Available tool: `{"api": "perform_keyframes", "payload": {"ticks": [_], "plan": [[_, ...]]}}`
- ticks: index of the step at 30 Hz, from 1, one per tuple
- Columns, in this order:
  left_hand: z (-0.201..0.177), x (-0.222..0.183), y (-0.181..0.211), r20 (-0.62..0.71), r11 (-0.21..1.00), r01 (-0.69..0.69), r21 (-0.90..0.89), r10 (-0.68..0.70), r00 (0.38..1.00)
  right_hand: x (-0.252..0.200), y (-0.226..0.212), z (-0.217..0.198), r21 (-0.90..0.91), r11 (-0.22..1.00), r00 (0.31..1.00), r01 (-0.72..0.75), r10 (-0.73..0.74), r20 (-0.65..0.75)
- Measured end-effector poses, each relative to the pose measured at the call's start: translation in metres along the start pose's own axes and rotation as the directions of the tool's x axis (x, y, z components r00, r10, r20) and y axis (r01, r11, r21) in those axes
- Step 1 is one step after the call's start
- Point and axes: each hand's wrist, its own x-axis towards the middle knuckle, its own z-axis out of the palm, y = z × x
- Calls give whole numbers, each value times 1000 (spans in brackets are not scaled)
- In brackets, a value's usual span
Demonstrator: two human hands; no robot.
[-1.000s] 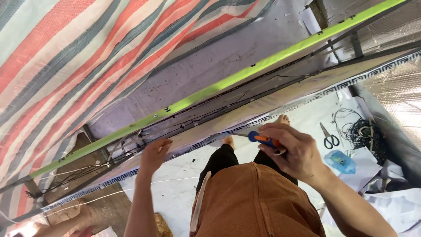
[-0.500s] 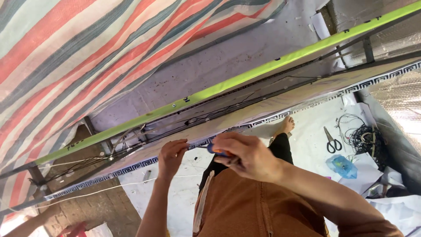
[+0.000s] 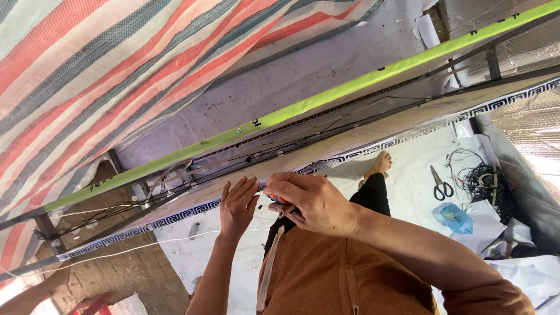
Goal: Using a screwdriver to tuck the edges of a printed banner into a metal frame
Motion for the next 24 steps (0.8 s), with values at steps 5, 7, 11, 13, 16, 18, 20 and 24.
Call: {"api": "perform_keyframes", "payload": {"ticks": [5,7,11,13,16,18,20,24], "plan": [[1,-2,1,13,998,-8,62,7,1000,6,-7,0,-35,999,1000,2,-2,-2],[2,-3,0,21,997,-6,80,5,1000,8,-7,1,-48,999,1000,2,-3,-4],[5,-4,0,9,997,9,82,-10,1000,16,-14,0,-78,997,1000,21,-22,-4],[8,-7,-4,3,996,8,91,-9,1000,22,-19,-1,-72,997,1000,22,-22,1],[13,-9,-9,7,996,6,94,-7,1000,27,-20,4,-93,992,994,84,-76,84],[14,-9,-8,-26,988,-33,153,38,999,27,-17,12,-233,960,982,156,-126,139],[40,-28,-36,-1,984,-47,173,48,999,38,-30,4,-183,977,982,112,-80,173],[83,-52,-67,-79,976,15,216,2,997,58,-54,-16,-18,999,956,38,-31,291]]}}
